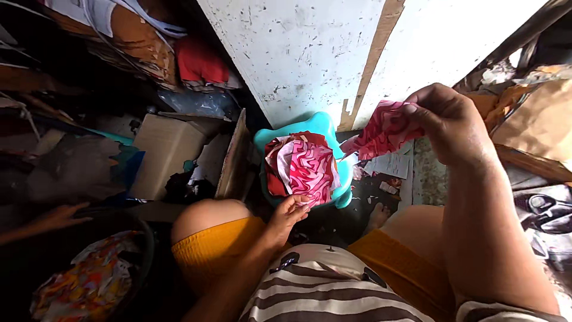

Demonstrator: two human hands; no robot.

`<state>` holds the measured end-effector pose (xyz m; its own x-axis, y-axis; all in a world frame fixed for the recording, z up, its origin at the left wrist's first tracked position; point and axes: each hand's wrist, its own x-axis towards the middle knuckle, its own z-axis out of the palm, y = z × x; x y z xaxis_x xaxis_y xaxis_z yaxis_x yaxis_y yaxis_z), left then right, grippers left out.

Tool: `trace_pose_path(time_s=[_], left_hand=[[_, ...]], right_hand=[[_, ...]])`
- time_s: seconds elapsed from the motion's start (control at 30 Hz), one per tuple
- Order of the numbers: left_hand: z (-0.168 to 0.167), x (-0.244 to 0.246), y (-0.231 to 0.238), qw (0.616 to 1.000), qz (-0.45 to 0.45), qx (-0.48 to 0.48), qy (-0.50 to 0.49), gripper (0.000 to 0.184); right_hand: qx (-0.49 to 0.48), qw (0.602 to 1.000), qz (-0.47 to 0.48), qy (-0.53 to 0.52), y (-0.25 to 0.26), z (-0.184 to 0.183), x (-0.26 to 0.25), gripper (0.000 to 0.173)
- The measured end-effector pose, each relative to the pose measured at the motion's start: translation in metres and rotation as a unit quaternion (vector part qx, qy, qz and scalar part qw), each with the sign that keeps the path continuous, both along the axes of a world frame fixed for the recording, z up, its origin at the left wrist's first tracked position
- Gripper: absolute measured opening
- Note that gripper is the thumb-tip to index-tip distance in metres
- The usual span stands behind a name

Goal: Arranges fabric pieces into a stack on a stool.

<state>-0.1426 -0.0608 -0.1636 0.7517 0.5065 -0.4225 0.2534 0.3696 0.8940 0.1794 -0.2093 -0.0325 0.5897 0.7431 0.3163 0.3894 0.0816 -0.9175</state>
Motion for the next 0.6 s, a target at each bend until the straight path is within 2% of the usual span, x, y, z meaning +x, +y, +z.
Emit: trace_pose_path(time_s=[0.17,0.33,0.47,0.6], left_hand=[[0.019,-0.007,-0.002,0.992,-0.009,0.111,-0.065,0.019],[0.066,0.031,0.027,0.969,0.008,0.232,-0.080,0.020],[0.107,0.076,0.050,0.949,-0.080,0.281,-0.114,0.023],[0.147,0.113,0.051,0.937,-0.144,0.278,-0.156,0.033]], right_hand=[[-0.004,1.000,-0.013,0.018,0.001,-0.003,0.002,0.004],[-0.014,1.000,-0.021,0.016,0.000,-0.006,0.003,0.004],[-0.021,0.999,-0.039,0.012,-0.002,-0.009,0.004,0.005],[-0.033,0.998,-0.060,0.004,-0.010,-0.011,0.008,0.006]])
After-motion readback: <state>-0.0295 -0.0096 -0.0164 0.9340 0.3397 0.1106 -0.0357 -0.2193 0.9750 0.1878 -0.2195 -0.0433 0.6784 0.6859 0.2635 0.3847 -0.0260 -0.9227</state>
